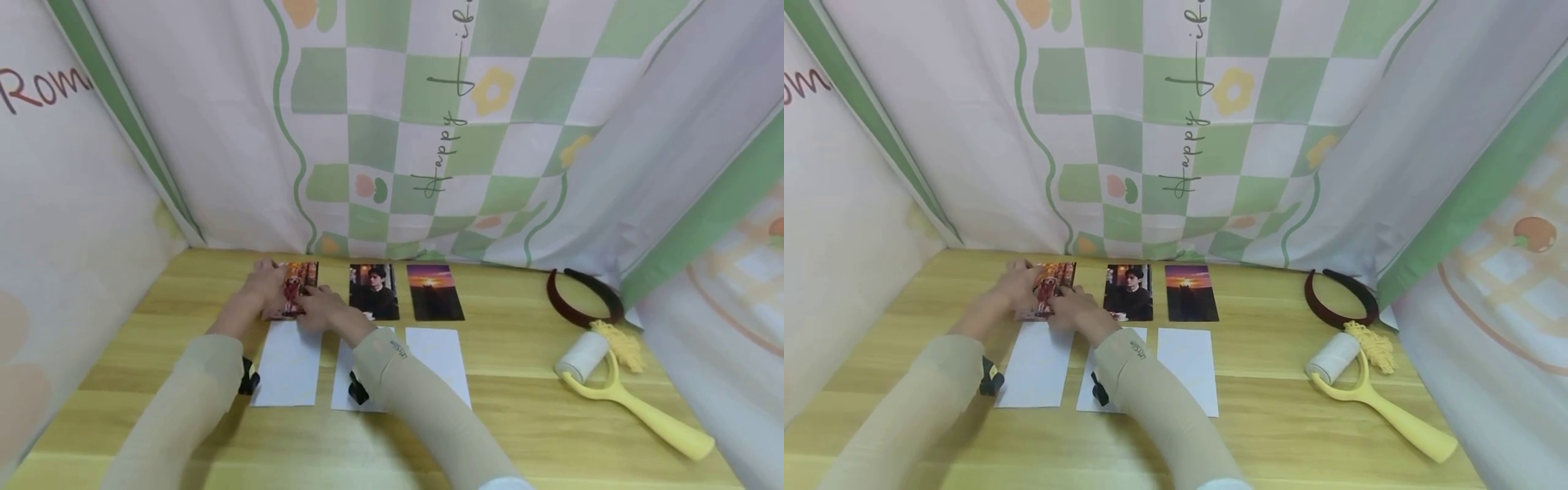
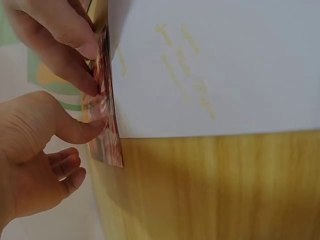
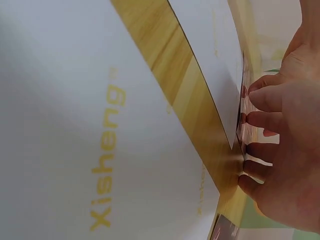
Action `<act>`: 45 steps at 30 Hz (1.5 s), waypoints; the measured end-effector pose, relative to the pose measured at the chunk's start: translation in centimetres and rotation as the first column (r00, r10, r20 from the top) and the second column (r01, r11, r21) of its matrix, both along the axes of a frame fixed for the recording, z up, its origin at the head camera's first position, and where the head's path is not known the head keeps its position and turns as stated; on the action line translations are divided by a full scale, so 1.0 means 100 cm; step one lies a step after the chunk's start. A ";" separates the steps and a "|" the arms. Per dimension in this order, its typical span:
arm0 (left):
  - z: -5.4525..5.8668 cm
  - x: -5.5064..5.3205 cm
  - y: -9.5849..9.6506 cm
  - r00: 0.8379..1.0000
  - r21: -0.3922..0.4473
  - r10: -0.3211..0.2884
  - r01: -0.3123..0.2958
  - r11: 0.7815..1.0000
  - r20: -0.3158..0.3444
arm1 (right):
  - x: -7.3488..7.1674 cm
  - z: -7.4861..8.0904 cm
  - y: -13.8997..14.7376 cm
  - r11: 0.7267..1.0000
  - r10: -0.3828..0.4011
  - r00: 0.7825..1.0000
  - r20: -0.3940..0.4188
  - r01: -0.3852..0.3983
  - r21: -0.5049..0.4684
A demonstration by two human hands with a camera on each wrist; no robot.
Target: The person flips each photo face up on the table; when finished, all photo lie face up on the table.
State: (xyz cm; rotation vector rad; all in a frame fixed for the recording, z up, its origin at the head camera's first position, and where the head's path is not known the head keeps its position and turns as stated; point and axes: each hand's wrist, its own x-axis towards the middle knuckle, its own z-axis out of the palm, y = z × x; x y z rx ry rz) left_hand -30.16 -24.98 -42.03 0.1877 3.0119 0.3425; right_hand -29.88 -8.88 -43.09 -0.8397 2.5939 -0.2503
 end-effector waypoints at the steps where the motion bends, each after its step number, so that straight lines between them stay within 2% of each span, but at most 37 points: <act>1: -0.001 -0.001 0.000 1.000 -0.010 0.002 -0.002 1.000 0.001 | 0.000 0.000 0.000 1.000 0.000 1.000 -0.002 0.000 -0.009; 6: -0.003 0.000 0.007 0.999 -0.046 -0.023 0.022 0.999 -0.027 | 0.000 0.003 0.009 0.995 0.013 0.997 -0.070 -0.020 -0.101; 10: -0.002 0.001 0.013 0.998 -0.079 -0.045 0.042 0.996 -0.042 | 0.001 0.016 0.020 0.980 -0.012 0.994 -0.105 -0.009 -0.198; 12: 0.000 0.001 0.016 0.997 -0.098 -0.051 0.045 0.994 -0.051 | 0.004 0.023 0.029 0.962 -0.062 0.995 -0.079 0.039 -0.271; 15: 0.006 0.001 0.021 0.998 -0.102 -0.049 0.045 0.994 -0.039 | 0.007 0.033 0.047 0.920 -0.142 0.988 -0.053 0.111 -0.377; 18: 0.013 0.003 0.035 0.994 -0.083 -0.090 0.085 0.993 -0.061 | 0.009 0.041 0.070 0.890 -0.191 0.979 -0.074 0.141 -0.434; 21: 0.017 0.010 0.062 0.977 -0.044 -0.186 0.182 0.982 -0.108 | 0.012 0.045 0.096 0.888 -0.195 0.974 -0.118 0.124 -0.444; 23: 0.017 0.020 0.084 0.960 -0.011 -0.259 0.259 0.966 -0.110 | 0.015 0.046 0.113 0.898 -0.196 0.968 -0.158 0.113 -0.425; 25: 0.016 0.033 0.108 0.943 0.015 -0.326 0.328 0.945 -0.072 | 0.022 0.045 0.130 0.908 -0.223 0.958 -0.178 0.138 -0.396; 27: 0.015 0.048 0.129 0.924 0.031 -0.382 0.382 0.924 -0.006 | 0.031 0.043 0.148 0.918 -0.254 0.946 -0.202 0.170 -0.359; 30: 0.014 0.068 0.156 0.894 0.036 -0.442 0.440 0.897 0.075 | 0.049 0.039 0.174 0.913 -0.313 0.932 -0.182 0.242 -0.328; 33: 0.010 0.083 0.171 0.873 0.035 -0.474 0.473 0.880 0.113 | 0.065 0.032 0.195 0.893 -0.363 0.920 -0.145 0.300 -0.336; 35: 0.006 0.090 0.178 0.861 0.008 -0.493 0.496 0.868 0.125 | 0.076 0.027 0.208 0.872 -0.405 0.906 -0.122 0.343 -0.349; 37: 0.002 0.096 0.184 0.850 -0.023 -0.509 0.517 0.856 0.137 | 0.085 0.021 0.220 0.863 -0.430 0.894 -0.122 0.367 -0.348; 40: -0.001 0.101 0.191 0.834 -0.069 -0.527 0.543 0.837 0.161 | 0.095 0.012 0.232 0.863 -0.444 0.885 -0.143 0.379 -0.333; 42: -0.001 0.103 0.195 0.829 -0.079 -0.531 0.550 0.832 0.175 | 0.101 0.008 0.239 0.857 -0.453 0.883 -0.127 0.392 -0.334; 45: -0.002 0.104 0.199 0.826 -0.092 -0.530 0.553 0.828 0.193 | 0.111 0.006 0.247 0.826 -0.481 0.874 -0.060 0.430 -0.364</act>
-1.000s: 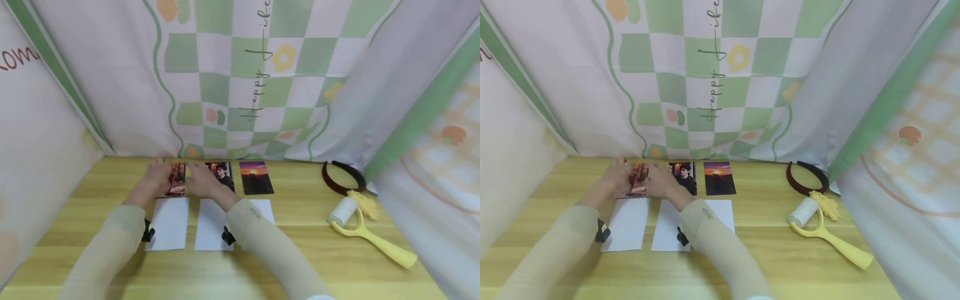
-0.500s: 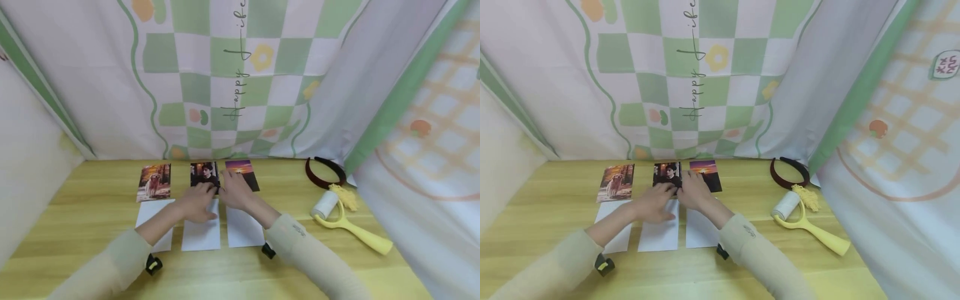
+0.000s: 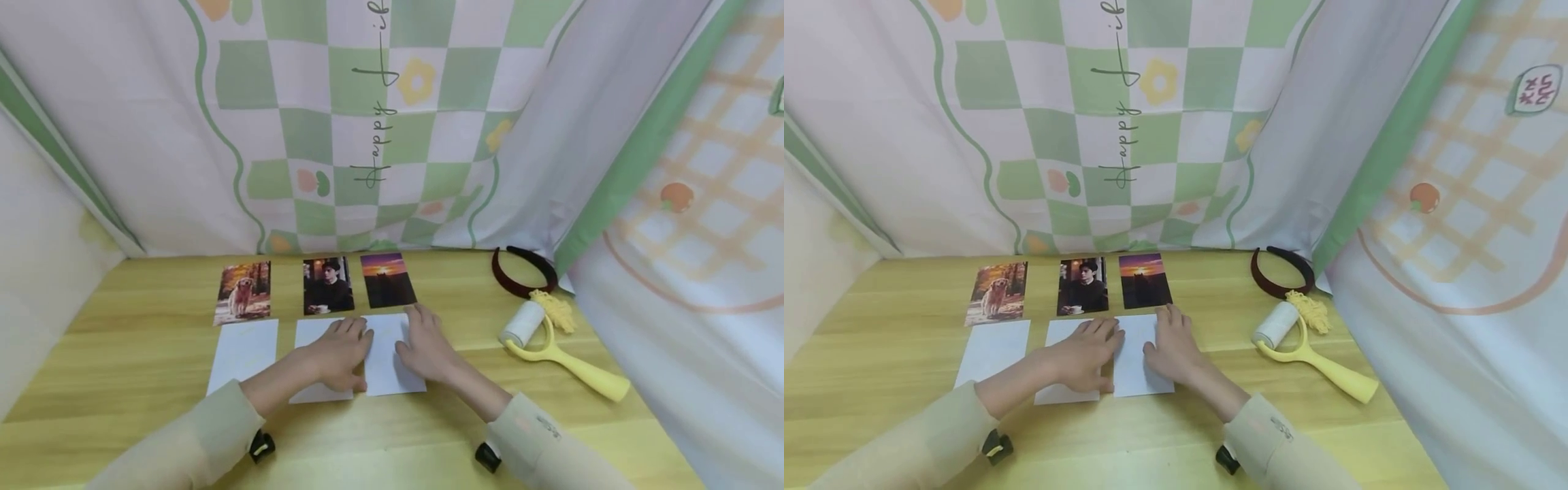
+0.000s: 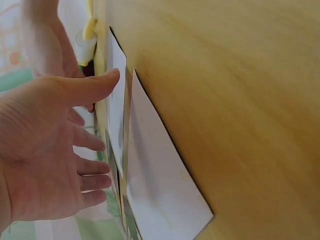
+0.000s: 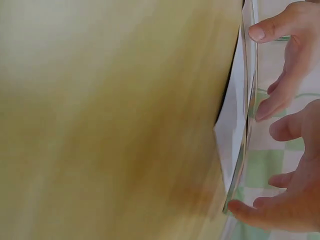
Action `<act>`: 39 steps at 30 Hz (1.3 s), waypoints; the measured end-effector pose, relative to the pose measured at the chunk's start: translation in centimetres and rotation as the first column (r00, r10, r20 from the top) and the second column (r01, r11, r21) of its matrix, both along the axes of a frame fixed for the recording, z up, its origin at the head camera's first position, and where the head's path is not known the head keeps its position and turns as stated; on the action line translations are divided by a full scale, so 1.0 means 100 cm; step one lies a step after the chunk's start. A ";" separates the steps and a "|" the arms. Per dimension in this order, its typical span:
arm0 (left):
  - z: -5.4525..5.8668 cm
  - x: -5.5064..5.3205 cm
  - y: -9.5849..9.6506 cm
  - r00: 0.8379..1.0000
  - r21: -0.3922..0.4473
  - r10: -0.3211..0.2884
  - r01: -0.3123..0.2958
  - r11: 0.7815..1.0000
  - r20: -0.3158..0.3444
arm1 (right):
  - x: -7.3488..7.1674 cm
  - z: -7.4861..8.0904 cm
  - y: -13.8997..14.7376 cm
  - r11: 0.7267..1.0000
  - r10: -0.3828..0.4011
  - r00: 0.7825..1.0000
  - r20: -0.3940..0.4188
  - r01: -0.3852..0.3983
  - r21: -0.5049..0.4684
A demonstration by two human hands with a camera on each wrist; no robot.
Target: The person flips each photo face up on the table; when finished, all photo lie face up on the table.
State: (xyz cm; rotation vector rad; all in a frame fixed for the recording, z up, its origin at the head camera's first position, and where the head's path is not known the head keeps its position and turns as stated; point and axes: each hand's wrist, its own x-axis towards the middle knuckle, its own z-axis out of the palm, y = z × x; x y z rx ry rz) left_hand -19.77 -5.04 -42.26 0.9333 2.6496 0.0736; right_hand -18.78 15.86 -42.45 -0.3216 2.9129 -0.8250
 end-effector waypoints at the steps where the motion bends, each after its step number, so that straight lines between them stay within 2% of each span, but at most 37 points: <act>1: 0.000 0.000 0.000 1.000 -0.003 0.003 -0.003 1.000 0.002 | 0.003 0.000 0.002 1.000 -0.011 1.000 0.021 0.011 -0.028; 6: -0.003 -0.001 0.000 1.000 -0.013 0.020 -0.020 1.000 0.016 | 0.016 0.002 0.007 0.980 -0.062 0.991 0.120 0.083 -0.180; 8: -0.004 -0.002 0.000 1.000 -0.018 0.018 -0.018 1.000 0.011 | 0.020 0.002 0.007 0.961 -0.084 0.983 0.162 0.123 -0.247; 11: -0.005 -0.003 -0.001 1.000 -0.026 0.012 -0.012 1.000 -0.004 | 0.022 0.005 0.006 0.915 -0.116 0.966 0.232 0.195 -0.353; 14: -0.005 -0.004 -0.002 1.000 -0.030 0.006 -0.007 1.000 -0.017 | 0.020 0.010 0.005 0.843 -0.112 0.937 0.330 0.266 -0.467; 17: -0.005 -0.005 -0.002 1.000 -0.025 0.001 -0.002 1.000 -0.020 | 0.016 0.015 0.006 0.746 -0.074 0.902 0.425 0.332 -0.577; 19: -0.004 -0.006 -0.001 1.000 -0.020 -0.005 0.005 1.000 -0.026 | 0.014 0.017 0.008 0.689 -0.040 0.885 0.464 0.360 -0.629; 22: -0.006 -0.006 0.001 0.999 -0.015 -0.015 0.014 1.000 -0.038 | 0.013 0.017 0.011 0.623 -0.008 0.872 0.490 0.387 -0.680; 30: -0.007 -0.005 0.006 0.997 -0.036 -0.008 0.005 0.999 -0.082 | 0.009 0.013 0.020 0.518 -0.021 0.849 0.528 0.461 -0.721; 34: -0.006 -0.004 0.008 0.997 -0.033 0.009 -0.012 0.999 -0.077 | 0.007 0.009 0.023 0.485 -0.025 0.836 0.549 0.490 -0.724; 39: -0.007 -0.005 0.008 0.996 -0.050 0.016 -0.020 0.999 -0.084 | 0.005 0.007 0.025 0.462 -0.010 0.833 0.553 0.495 -0.736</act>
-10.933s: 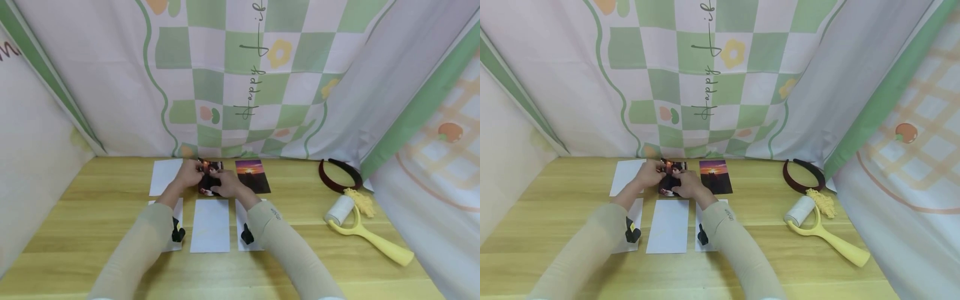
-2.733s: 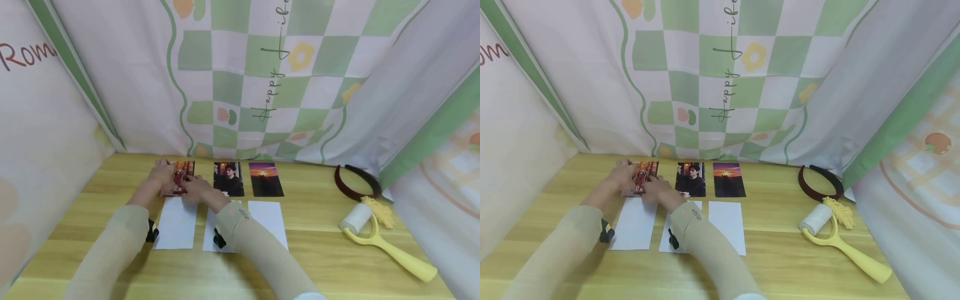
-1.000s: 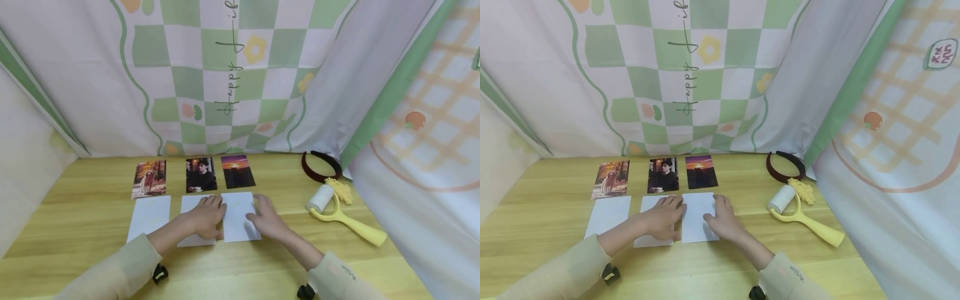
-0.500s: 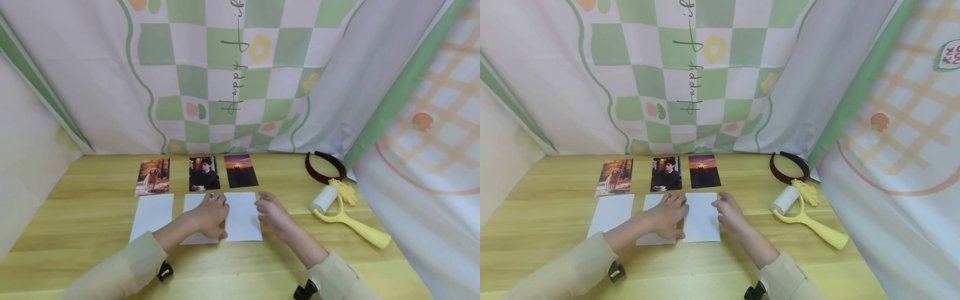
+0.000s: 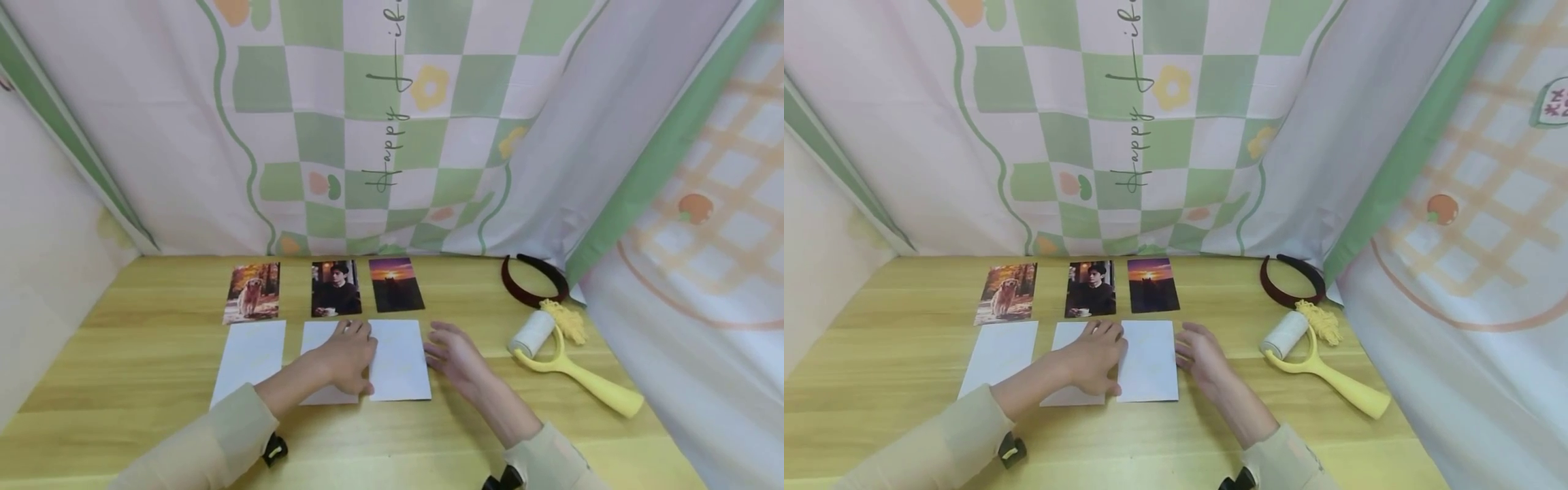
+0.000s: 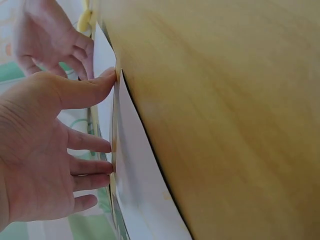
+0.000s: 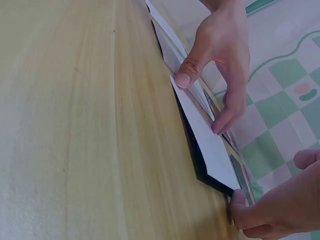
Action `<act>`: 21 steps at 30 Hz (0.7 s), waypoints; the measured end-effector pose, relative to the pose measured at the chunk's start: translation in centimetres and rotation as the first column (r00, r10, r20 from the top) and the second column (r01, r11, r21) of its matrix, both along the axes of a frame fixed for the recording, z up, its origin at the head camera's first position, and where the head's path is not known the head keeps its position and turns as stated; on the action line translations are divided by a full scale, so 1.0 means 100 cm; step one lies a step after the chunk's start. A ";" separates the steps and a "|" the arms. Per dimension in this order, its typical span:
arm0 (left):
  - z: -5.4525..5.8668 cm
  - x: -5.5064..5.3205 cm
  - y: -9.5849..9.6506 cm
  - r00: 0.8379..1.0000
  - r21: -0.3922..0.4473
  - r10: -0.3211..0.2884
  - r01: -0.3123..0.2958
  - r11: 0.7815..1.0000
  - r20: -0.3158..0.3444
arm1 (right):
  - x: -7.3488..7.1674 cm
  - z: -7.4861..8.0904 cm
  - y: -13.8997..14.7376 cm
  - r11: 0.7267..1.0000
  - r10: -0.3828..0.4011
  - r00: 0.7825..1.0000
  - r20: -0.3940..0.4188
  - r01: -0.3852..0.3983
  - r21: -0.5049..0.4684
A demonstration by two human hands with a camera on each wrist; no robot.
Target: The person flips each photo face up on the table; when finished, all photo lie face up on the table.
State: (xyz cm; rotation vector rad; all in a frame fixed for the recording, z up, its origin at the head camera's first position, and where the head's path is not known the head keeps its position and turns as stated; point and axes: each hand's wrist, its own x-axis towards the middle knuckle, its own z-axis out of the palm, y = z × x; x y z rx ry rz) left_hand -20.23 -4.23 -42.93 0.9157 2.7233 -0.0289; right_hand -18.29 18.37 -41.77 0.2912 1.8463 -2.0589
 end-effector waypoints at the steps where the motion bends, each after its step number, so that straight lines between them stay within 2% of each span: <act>1: -0.001 0.000 0.000 1.000 -0.002 0.000 0.000 1.000 0.001 | 0.000 -0.001 0.000 1.000 -0.002 1.000 -0.001 0.002 -0.006; 8: -0.001 0.001 -0.002 1.000 0.019 -0.003 0.003 1.000 -0.006 | 0.000 -0.007 0.002 1.000 -0.002 1.000 -0.027 0.002 0.005; 14: 0.000 0.003 -0.003 1.000 0.054 -0.002 0.002 0.999 0.011 | 0.001 -0.010 0.006 1.000 -0.004 1.000 -0.008 0.004 0.012; 18: 0.000 0.002 -0.003 0.999 0.085 0.001 -0.004 0.996 0.033 | 0.002 -0.015 0.006 0.998 0.055 0.998 -0.013 -0.055 0.001; 21: 0.000 0.002 -0.002 0.999 0.112 -0.001 -0.003 0.994 0.040 | 0.003 -0.019 0.006 0.989 0.147 0.988 -0.040 -0.147 -0.005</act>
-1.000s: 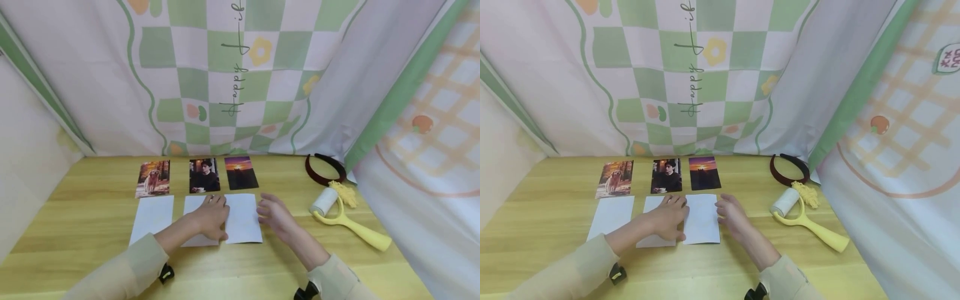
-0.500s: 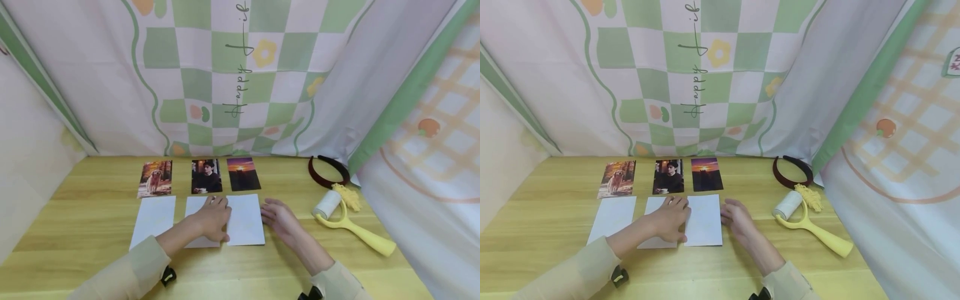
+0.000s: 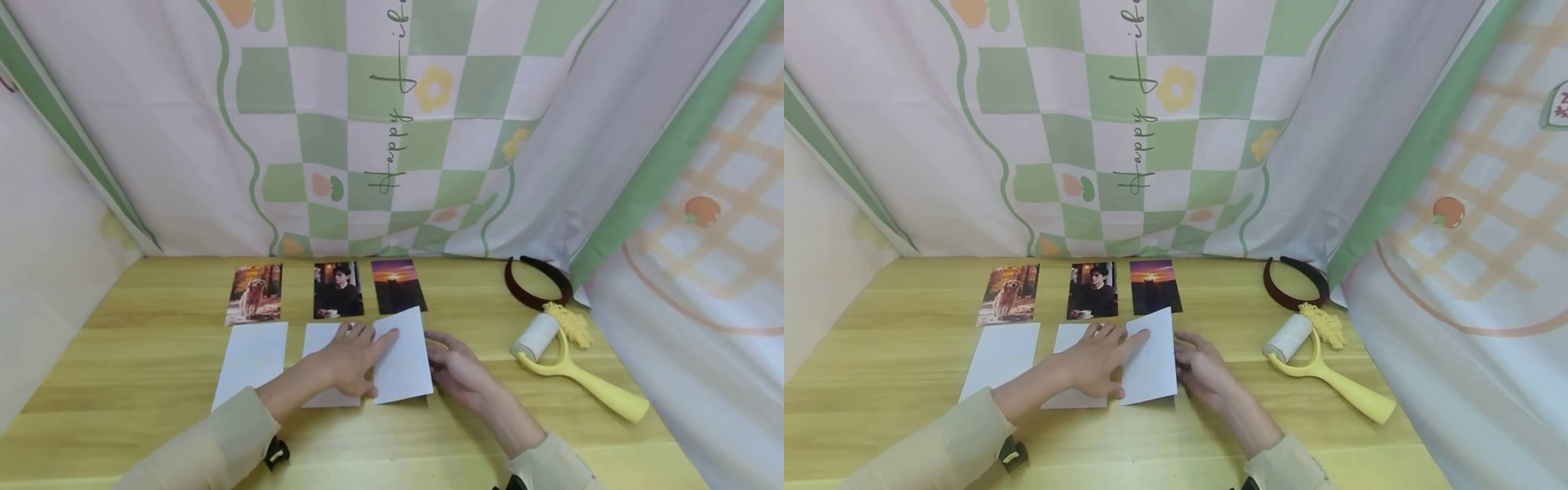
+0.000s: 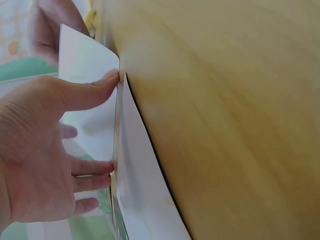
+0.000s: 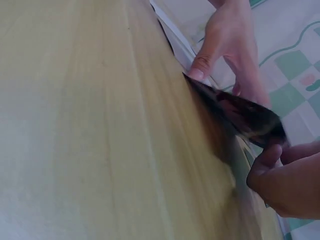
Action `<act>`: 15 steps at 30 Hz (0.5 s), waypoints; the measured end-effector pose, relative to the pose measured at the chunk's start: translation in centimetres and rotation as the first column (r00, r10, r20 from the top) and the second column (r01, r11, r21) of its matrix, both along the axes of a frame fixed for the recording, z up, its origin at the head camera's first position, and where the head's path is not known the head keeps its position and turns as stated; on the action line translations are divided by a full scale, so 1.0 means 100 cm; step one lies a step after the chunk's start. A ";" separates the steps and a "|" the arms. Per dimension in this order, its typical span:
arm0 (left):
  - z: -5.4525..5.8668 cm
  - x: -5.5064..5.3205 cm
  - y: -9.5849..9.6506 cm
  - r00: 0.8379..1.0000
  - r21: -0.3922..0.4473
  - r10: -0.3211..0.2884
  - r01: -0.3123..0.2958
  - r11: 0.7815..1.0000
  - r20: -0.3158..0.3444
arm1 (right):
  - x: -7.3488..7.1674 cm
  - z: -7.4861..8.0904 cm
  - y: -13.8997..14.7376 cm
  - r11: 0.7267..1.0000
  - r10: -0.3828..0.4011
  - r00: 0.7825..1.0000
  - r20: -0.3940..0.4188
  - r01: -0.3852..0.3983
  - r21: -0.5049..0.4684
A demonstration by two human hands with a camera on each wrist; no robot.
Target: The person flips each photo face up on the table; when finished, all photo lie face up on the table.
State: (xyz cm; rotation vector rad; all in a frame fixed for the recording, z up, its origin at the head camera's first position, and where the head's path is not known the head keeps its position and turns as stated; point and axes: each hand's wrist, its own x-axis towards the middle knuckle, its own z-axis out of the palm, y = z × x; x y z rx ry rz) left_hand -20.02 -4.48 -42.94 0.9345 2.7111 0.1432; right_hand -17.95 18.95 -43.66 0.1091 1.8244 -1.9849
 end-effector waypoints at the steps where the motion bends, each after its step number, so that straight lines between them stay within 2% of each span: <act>1: 0.000 0.000 0.001 1.000 0.011 -0.002 0.002 1.000 -0.001 | 0.000 -0.002 0.000 1.000 0.028 1.000 -0.008 -0.028 -0.003; 4: -0.002 0.001 0.003 1.000 0.057 -0.011 0.010 0.998 0.001 | 0.002 -0.005 0.000 0.995 0.095 0.995 -0.023 -0.096 -0.016; 6: -0.004 0.001 0.004 1.000 0.109 -0.013 0.011 0.994 0.017 | 0.003 -0.006 -0.001 0.993 0.112 0.993 -0.024 -0.113 -0.025; 9: -0.005 0.001 0.008 0.995 0.233 0.004 -0.028 0.972 0.104 | 0.004 -0.006 -0.001 0.992 0.124 0.992 -0.030 -0.124 -0.029; 12: -0.004 0.001 0.014 0.974 0.372 0.040 -0.123 0.920 0.222 | 0.005 -0.005 -0.003 0.992 0.117 0.992 -0.041 -0.118 -0.031; 15: -0.003 0.000 0.020 0.942 0.472 0.095 -0.246 0.846 0.321 | 0.006 -0.003 -0.004 0.992 0.117 0.992 -0.054 -0.119 -0.033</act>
